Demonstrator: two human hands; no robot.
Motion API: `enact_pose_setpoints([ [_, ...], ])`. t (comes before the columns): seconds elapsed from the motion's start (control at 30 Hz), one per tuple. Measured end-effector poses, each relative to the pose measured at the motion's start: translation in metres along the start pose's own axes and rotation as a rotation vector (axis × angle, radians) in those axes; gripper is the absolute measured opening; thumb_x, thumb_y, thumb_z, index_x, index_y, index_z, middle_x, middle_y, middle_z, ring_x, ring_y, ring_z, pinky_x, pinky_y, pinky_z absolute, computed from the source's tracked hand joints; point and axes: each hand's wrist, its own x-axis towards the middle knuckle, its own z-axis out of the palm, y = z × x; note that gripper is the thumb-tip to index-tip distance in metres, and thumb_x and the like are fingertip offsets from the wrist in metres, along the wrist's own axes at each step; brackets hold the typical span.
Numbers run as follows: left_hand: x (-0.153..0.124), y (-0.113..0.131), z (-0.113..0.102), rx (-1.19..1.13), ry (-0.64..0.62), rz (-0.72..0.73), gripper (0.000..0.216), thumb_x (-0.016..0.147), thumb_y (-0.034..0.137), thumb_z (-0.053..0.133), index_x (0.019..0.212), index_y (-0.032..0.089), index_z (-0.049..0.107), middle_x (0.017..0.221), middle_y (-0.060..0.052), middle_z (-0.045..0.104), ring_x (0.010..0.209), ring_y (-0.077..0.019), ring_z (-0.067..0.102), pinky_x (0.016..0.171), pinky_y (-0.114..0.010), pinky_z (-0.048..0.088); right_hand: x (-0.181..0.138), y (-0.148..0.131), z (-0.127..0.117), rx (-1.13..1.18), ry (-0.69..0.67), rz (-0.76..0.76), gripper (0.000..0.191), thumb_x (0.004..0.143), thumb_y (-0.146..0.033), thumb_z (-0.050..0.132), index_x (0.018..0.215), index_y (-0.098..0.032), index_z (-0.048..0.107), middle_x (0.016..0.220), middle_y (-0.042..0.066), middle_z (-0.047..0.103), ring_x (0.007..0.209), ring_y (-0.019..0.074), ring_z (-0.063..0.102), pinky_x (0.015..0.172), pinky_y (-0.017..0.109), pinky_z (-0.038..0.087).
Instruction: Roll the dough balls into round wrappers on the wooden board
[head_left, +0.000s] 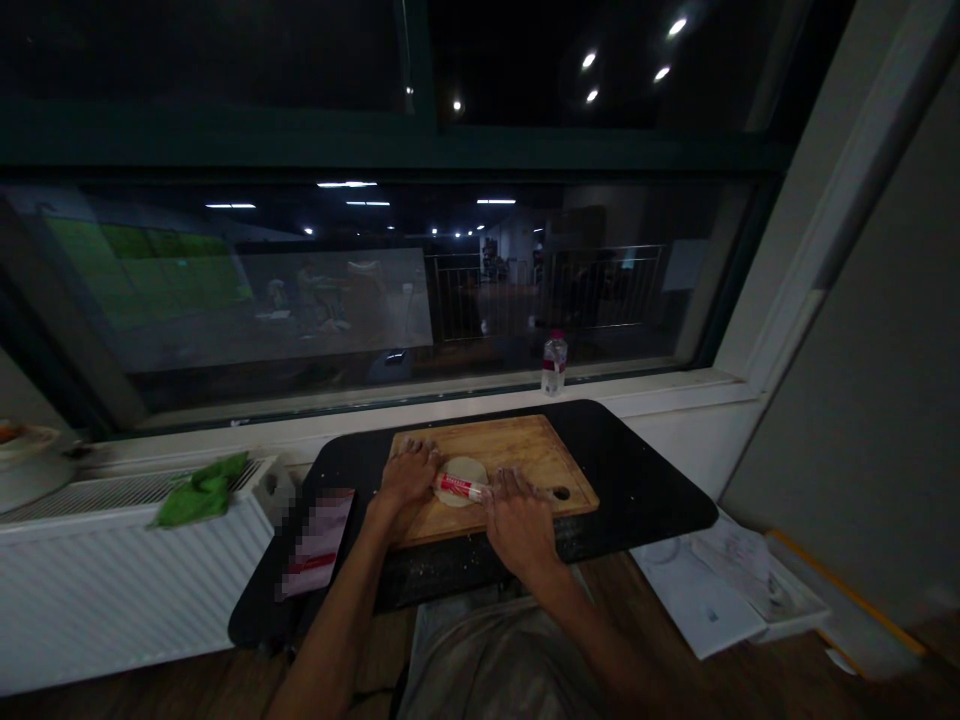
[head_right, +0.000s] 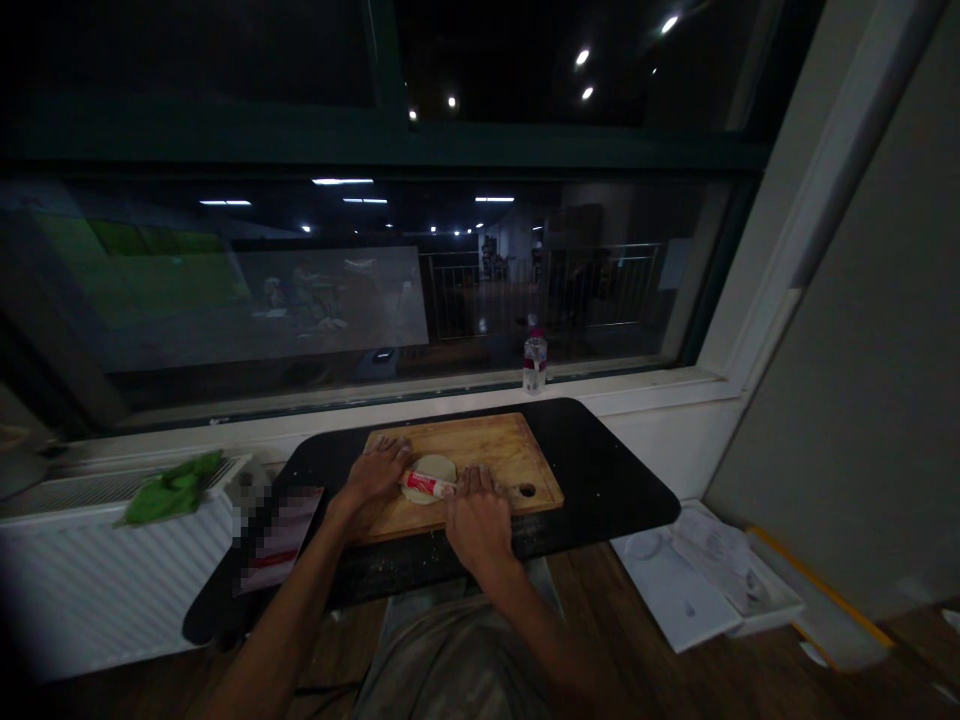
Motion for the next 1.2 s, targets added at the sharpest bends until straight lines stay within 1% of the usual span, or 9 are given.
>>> enact_pose_setpoints([
  [0.13, -0.002, 0.003, -0.003, 0.003, 0.006, -0.017, 0.047, 0.107, 0.024, 0.049, 0.151, 0.023, 0.065, 0.17, -0.013, 0.055, 0.16, -0.0368, 0.047, 0.128, -0.055, 0.043, -0.014, -0.007, 0.003, 0.014, 0.038, -0.023, 0.053, 0.115, -0.038, 0.043, 0.155, -0.011, 0.064, 0.154, 0.025, 0.067, 0.147, 0.0368, 0.06, 0.118, 0.051, 0.05],
  [0.23, -0.002, 0.004, -0.003, -0.014, 0.021, -0.02, 0.045, 0.109, 0.023, 0.046, 0.148, 0.025, 0.067, 0.166, -0.013, 0.059, 0.158, -0.0352, 0.05, 0.126, -0.054, 0.045, -0.024, -0.013, 0.004, 0.035, 0.049, -0.05, 0.056, 0.116, -0.041, 0.042, 0.158, -0.009, 0.061, 0.159, 0.026, 0.063, 0.152, 0.0383, 0.055, 0.121, 0.054, 0.047],
  [0.33, -0.003, 0.003, -0.002, -0.023, 0.028, -0.013, 0.047, 0.11, 0.022, 0.042, 0.149, 0.024, 0.066, 0.168, -0.013, 0.058, 0.158, -0.0358, 0.049, 0.124, -0.056, 0.047, -0.031, -0.018, 0.005, 0.06, 0.055, -0.05, 0.059, 0.116, -0.042, 0.04, 0.16, -0.007, 0.058, 0.163, 0.026, 0.058, 0.155, 0.04, 0.051, 0.123, 0.057, 0.046],
  [0.43, -0.004, 0.001, 0.001, -0.015, 0.026, -0.02, 0.049, 0.11, 0.021, 0.038, 0.151, 0.025, 0.064, 0.169, -0.012, 0.057, 0.159, -0.0347, 0.048, 0.124, -0.057, 0.047, -0.038, -0.023, 0.006, 0.081, 0.053, -0.052, 0.06, 0.115, -0.043, 0.042, 0.161, -0.008, 0.057, 0.165, 0.025, 0.057, 0.157, 0.0395, 0.05, 0.124, 0.055, 0.045],
  [0.6, -0.007, -0.002, 0.002, -0.041, 0.021, -0.011, 0.046, 0.11, 0.021, 0.039, 0.149, 0.025, 0.064, 0.169, -0.011, 0.057, 0.16, -0.0318, 0.047, 0.126, -0.055, 0.045, -0.047, -0.029, 0.01, 0.106, 0.1, -0.081, 0.058, 0.115, -0.043, 0.045, 0.163, -0.013, 0.056, 0.163, 0.021, 0.06, 0.155, 0.0382, 0.053, 0.122, 0.055, 0.048],
  [0.73, -0.009, -0.003, 0.005, -0.059, 0.027, -0.02, 0.045, 0.111, 0.023, 0.04, 0.149, 0.025, 0.064, 0.17, -0.012, 0.055, 0.162, -0.033, 0.044, 0.127, -0.055, 0.044, -0.045, -0.028, 0.009, 0.104, 0.109, -0.083, 0.055, 0.115, -0.04, 0.044, 0.16, -0.012, 0.059, 0.162, 0.022, 0.061, 0.153, 0.0379, 0.055, 0.122, 0.054, 0.049],
  [0.93, -0.009, -0.005, 0.01, -0.091, 0.064, -0.033, 0.047, 0.115, 0.028, 0.035, 0.152, 0.024, 0.063, 0.169, -0.011, 0.057, 0.164, -0.0298, 0.042, 0.13, -0.053, 0.041, -0.039, -0.022, 0.004, 0.086, 0.084, -0.104, 0.054, 0.116, -0.036, 0.043, 0.16, -0.012, 0.06, 0.161, 0.021, 0.063, 0.152, 0.0359, 0.057, 0.123, 0.051, 0.048],
  [1.1, -0.013, -0.003, 0.007, -0.093, 0.083, -0.034, 0.048, 0.115, 0.027, 0.032, 0.15, 0.027, 0.065, 0.168, -0.007, 0.059, 0.164, -0.0289, 0.042, 0.132, -0.052, 0.039, -0.027, -0.014, 0.003, 0.053, 0.034, -0.081, 0.053, 0.116, -0.034, 0.04, 0.159, -0.012, 0.061, 0.16, 0.022, 0.063, 0.147, 0.0363, 0.061, 0.12, 0.053, 0.05],
  [1.2, -0.016, -0.001, 0.002, -0.078, 0.096, -0.015, 0.047, 0.113, 0.024, 0.036, 0.15, 0.025, 0.066, 0.166, -0.008, 0.06, 0.162, -0.0293, 0.043, 0.133, -0.051, 0.038, -0.015, -0.008, 0.002, 0.026, 0.001, -0.058, 0.053, 0.116, -0.033, 0.04, 0.159, -0.011, 0.062, 0.16, 0.023, 0.063, 0.146, 0.0364, 0.061, 0.12, 0.053, 0.049],
])
